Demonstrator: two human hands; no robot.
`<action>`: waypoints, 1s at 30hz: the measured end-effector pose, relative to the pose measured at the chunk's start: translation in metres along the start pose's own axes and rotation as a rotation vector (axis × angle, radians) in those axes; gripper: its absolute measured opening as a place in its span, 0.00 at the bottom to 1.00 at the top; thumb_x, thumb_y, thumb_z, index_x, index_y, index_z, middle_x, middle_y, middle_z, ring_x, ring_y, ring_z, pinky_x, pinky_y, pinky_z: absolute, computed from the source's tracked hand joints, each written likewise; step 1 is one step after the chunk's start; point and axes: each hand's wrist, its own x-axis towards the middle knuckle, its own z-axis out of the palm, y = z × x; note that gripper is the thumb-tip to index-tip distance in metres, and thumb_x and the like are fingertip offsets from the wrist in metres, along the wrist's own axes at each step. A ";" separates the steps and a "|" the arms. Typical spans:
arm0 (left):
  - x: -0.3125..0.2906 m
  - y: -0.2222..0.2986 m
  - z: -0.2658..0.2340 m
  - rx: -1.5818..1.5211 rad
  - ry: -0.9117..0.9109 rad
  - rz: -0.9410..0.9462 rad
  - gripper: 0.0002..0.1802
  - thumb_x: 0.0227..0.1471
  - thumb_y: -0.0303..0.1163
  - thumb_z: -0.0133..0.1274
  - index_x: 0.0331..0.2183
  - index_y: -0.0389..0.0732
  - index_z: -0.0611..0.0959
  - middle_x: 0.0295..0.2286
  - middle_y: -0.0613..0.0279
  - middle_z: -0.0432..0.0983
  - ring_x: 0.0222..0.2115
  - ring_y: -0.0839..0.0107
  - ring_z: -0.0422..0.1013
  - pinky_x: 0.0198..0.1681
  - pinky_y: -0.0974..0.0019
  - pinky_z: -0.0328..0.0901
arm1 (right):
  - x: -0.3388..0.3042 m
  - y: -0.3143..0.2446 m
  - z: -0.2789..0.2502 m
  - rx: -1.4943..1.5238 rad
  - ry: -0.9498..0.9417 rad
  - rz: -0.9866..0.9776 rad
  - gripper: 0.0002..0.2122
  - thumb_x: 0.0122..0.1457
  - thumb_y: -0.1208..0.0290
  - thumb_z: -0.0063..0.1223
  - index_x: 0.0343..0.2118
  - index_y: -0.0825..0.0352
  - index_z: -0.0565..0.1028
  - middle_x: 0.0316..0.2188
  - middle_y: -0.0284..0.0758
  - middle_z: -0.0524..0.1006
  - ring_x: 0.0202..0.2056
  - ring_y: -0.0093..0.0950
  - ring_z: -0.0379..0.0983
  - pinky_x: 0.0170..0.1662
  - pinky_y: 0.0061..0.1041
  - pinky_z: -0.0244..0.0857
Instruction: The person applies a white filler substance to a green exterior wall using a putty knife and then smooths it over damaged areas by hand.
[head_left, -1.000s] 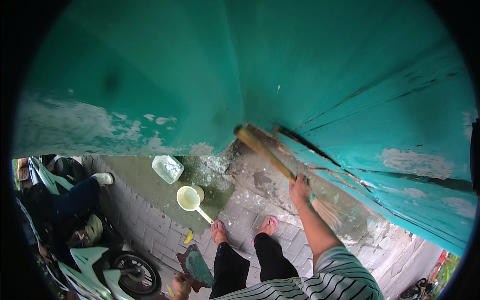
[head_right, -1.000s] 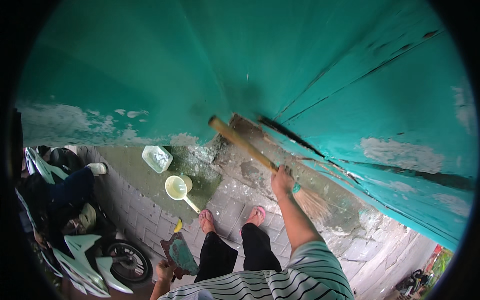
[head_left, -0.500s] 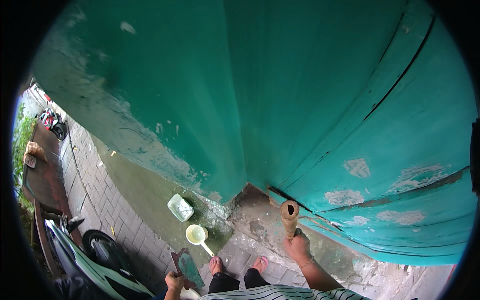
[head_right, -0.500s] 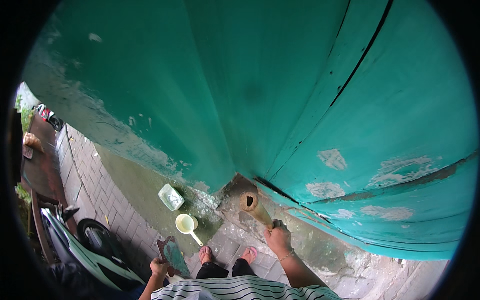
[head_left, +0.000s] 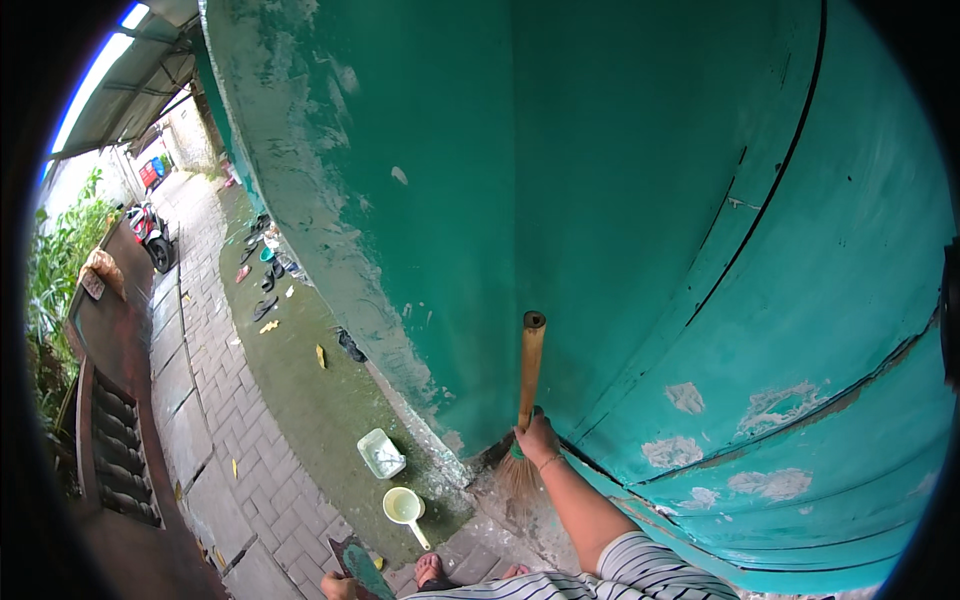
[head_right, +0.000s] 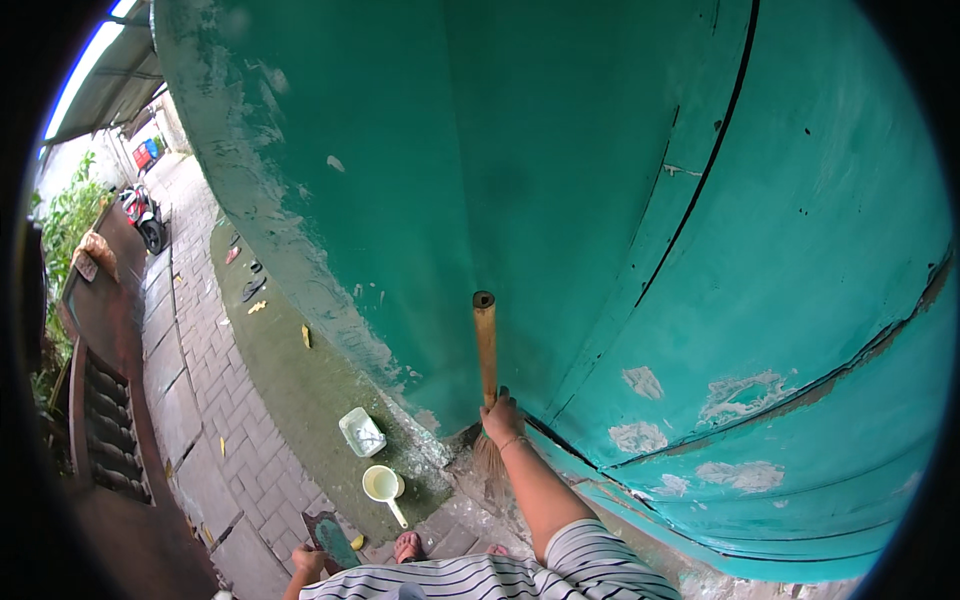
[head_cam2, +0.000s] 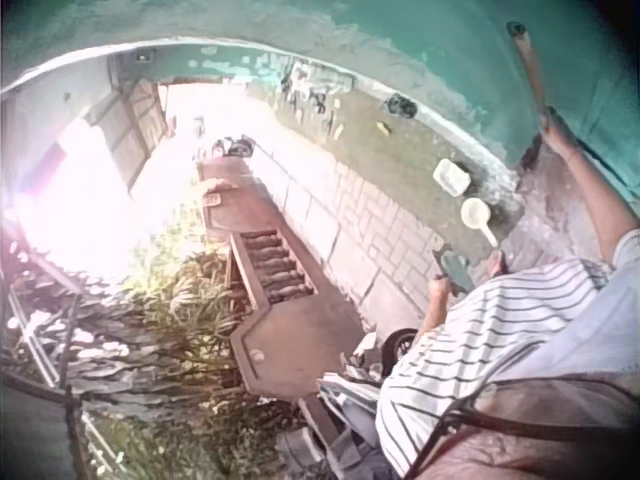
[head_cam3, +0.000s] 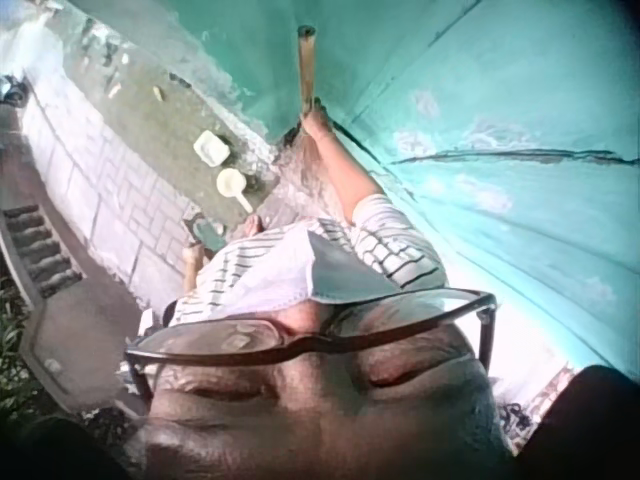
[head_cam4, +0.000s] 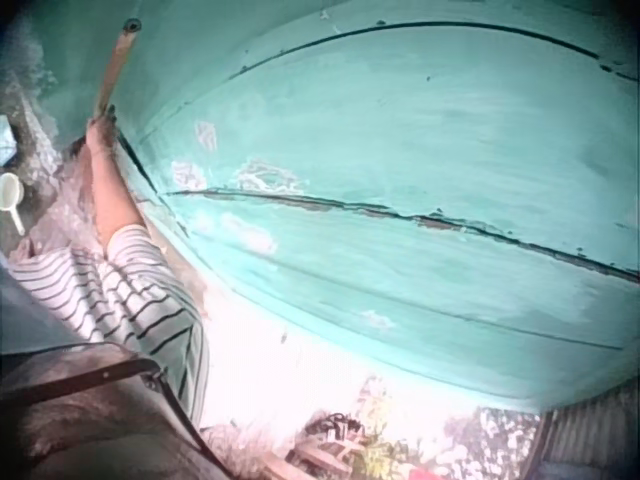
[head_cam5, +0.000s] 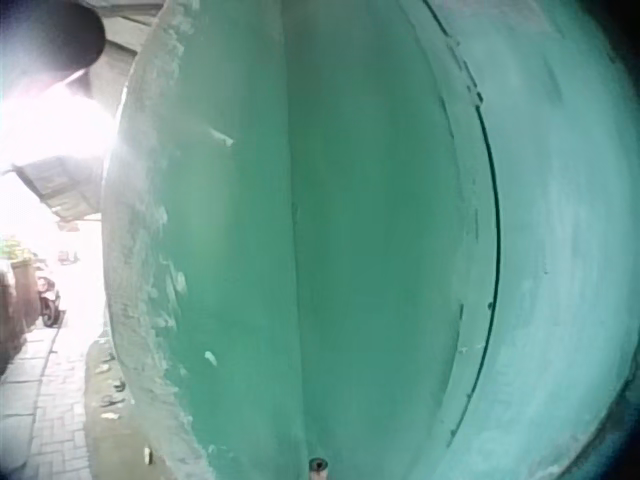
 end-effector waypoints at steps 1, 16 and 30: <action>0.006 -0.006 -0.003 -0.107 -0.010 -0.063 0.13 0.29 0.21 0.64 0.21 0.35 0.76 0.19 0.57 0.75 0.18 0.69 0.71 0.21 0.63 0.68 | 0.006 -0.004 -0.002 -0.022 -0.017 0.025 0.25 0.54 0.59 0.53 0.50 0.68 0.62 0.39 0.49 0.72 0.38 0.46 0.73 0.39 0.39 0.71; -0.021 0.066 -0.004 -0.266 -0.026 -0.102 0.16 0.31 0.19 0.64 0.16 0.40 0.71 0.17 0.64 0.71 0.19 0.75 0.66 0.21 0.66 0.64 | -0.192 0.232 0.072 -0.567 -0.997 -0.436 0.15 0.52 0.60 0.43 0.28 0.62 0.81 0.33 0.42 0.79 0.35 0.40 0.76 0.39 0.38 0.69; -0.021 0.244 -0.084 -0.592 0.036 0.888 0.13 0.39 0.17 0.55 0.19 0.37 0.66 0.16 0.65 0.63 0.16 0.79 0.57 0.18 0.72 0.57 | -0.193 -0.082 -0.092 0.510 -0.402 -0.067 0.29 0.50 0.61 0.63 0.51 0.71 0.67 0.38 0.46 0.76 0.38 0.29 0.75 0.39 0.26 0.69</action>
